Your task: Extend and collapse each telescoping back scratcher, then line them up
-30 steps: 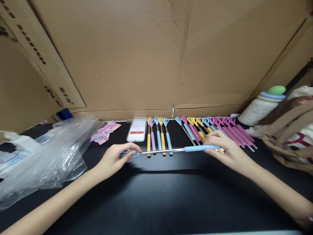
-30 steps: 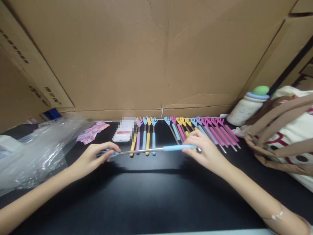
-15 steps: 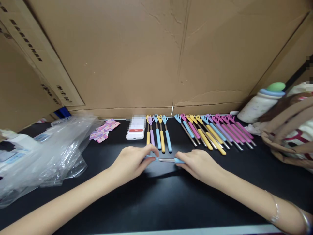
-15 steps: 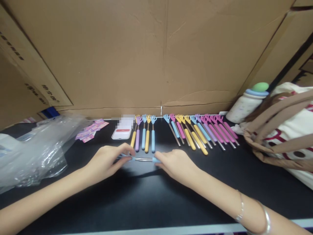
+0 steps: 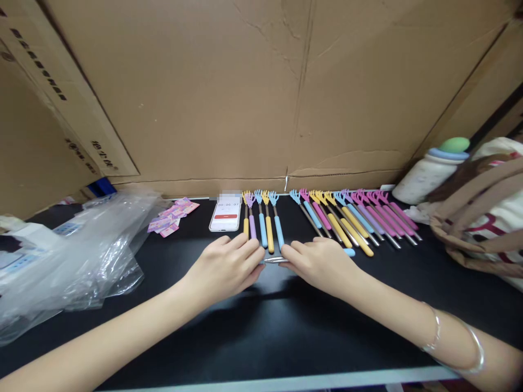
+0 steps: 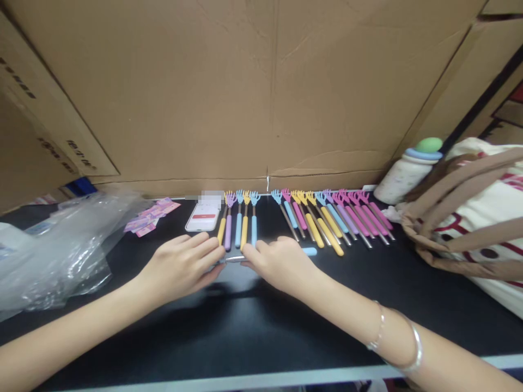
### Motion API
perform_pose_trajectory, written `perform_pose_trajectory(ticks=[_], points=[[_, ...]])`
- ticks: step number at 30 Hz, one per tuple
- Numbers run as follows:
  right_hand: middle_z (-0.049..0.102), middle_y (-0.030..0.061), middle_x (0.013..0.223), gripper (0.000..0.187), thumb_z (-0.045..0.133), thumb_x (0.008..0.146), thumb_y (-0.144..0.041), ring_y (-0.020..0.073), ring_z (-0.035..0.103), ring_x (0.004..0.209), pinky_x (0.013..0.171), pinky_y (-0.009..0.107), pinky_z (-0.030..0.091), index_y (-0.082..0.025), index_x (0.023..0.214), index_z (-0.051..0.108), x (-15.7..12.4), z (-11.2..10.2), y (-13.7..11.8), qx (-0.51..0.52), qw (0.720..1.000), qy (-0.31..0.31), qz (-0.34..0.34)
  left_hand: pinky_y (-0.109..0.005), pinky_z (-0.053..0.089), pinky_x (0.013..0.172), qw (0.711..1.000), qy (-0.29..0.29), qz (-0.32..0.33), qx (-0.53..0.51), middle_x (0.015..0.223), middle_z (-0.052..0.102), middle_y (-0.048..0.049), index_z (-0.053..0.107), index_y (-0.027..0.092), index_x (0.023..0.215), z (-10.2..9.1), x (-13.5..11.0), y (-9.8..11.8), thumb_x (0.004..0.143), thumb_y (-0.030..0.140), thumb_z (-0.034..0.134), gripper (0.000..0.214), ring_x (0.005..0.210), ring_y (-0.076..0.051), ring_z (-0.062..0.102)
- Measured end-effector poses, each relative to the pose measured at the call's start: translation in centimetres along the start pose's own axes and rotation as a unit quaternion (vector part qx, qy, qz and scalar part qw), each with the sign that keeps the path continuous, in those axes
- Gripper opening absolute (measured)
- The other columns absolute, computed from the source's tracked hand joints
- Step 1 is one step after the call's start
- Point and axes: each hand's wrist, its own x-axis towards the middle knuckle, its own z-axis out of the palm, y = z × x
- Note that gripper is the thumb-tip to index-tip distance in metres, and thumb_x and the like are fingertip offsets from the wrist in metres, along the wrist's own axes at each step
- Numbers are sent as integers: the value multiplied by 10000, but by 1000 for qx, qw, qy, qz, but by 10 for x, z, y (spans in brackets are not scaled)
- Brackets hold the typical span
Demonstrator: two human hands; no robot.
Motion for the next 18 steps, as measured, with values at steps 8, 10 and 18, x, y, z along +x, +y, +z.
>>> perform_pose_trajectory(ticks=[8,10,18], points=[[523,-30,537,365,402,949,-353,98,422,486,556,258,238,-191,649,531,-41,-12,64,-102,994,23,-11,-270,305,571,997,-25,21,76,610,551,20,516,202,719,-4,-51,-59,924,266,413,238,614,-143,523],[534,-25,545,384,382,955,-369,101,411,492,562,256,247,-194,650,535,-60,-14,90,-128,992,11,-20,-260,323,610,992,-48,22,113,659,589,25,528,205,745,-7,-69,-78,929,283,441,218,669,-146,545],[578,46,637,498,260,963,-461,124,483,568,577,260,306,-194,660,552,-140,-4,174,-127,987,-87,53,-232,345,631,982,-44,44,178,665,599,17,588,212,754,-7,-118,-127,947,293,402,280,674,-142,541]])
